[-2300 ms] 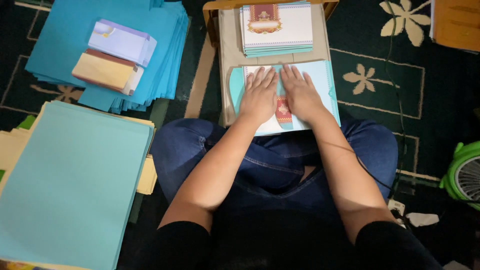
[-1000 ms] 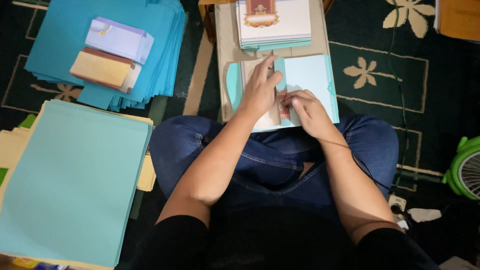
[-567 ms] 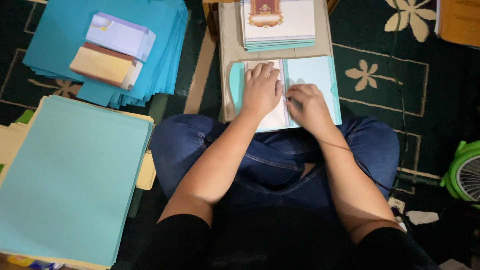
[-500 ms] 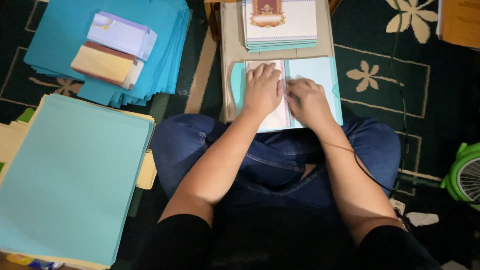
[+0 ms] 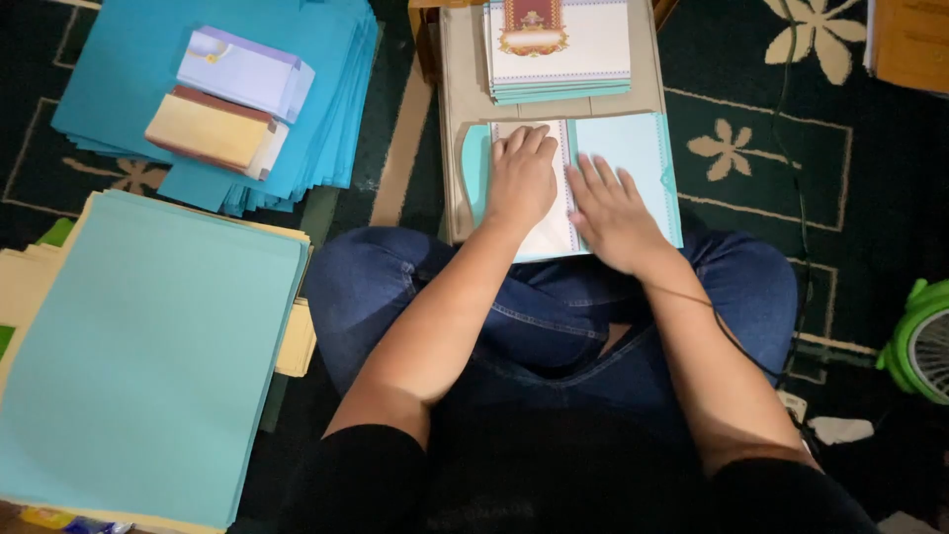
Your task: The person sits on the floor and repeatedly folds a light blue cover sheet around a stack of white pages. They press the folded edges to create creases and then place the finished book onto a growing stack on a low wooden table.
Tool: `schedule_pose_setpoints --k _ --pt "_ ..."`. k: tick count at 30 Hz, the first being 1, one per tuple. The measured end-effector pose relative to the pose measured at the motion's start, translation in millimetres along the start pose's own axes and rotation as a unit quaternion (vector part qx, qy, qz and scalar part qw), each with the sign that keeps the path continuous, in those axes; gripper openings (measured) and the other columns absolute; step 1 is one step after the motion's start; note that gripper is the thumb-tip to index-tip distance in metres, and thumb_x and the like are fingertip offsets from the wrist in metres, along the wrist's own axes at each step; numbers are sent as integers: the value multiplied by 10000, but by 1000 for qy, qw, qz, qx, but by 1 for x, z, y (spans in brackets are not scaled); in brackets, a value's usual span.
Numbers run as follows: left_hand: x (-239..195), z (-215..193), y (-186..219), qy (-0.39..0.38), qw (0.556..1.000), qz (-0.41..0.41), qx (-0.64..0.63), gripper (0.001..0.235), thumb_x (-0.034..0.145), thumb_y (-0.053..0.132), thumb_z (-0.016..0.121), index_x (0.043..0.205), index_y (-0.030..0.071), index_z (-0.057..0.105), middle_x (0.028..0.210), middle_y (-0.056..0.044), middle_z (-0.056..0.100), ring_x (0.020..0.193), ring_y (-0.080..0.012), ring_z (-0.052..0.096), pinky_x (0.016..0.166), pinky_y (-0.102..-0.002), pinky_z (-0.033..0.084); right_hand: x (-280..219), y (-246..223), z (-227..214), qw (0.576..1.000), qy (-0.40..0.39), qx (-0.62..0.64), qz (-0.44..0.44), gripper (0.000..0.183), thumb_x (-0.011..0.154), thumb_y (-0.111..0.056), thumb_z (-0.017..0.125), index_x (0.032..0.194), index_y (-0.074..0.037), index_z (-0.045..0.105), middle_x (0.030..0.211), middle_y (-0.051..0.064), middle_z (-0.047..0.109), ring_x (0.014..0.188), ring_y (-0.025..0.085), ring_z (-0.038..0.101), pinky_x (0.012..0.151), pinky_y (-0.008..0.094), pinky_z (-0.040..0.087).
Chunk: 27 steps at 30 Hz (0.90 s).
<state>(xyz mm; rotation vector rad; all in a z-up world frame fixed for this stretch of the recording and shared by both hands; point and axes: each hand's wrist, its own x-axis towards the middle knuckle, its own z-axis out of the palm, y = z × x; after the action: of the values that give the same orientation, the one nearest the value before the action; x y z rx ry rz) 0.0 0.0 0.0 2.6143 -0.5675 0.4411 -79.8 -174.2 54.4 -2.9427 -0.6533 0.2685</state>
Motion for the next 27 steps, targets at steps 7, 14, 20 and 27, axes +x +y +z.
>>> schedule_pose_setpoints --k 7,14,20,27 --pt "-5 -57 36 -33 999 19 4 508 1041 119 482 1548 105 458 1696 -204 28 1576 -442 -27 1259 -725 33 -22 2 -7 971 123 203 -26 700 1094 -392 351 1609 43 164 1653 277 266 1545 425 237 1251 507 168" --pt "-24 -109 59 -397 913 63 -69 1180 773 662 799 1666 186 192 1726 -248 -14 1594 -426 -76 1189 -729 -158 -22 20 -3 878 195 426 92 555 1166 -271 262 1643 -41 98 1660 212 330 1537 424 248 1264 550 184" --pt "-32 -75 54 -451 890 63 -29 1015 808 395 841 1635 233 276 1727 -179 32 1587 -420 3 1170 -788 16 -20 23 1 883 197 412 108 522 1165 -262 274 1625 -34 180 1618 176 418 1517 397 306 1254 546 202" --pt "-3 -170 42 -244 911 76 -323 329 1038 213 515 1197 39 744 1073 -243 764 1039 -461 713 909 -585 551 -16 39 14 890 200 406 46 537 1083 12 353 1603 20 216 1552 247 471 1450 438 409 1192 568 291"
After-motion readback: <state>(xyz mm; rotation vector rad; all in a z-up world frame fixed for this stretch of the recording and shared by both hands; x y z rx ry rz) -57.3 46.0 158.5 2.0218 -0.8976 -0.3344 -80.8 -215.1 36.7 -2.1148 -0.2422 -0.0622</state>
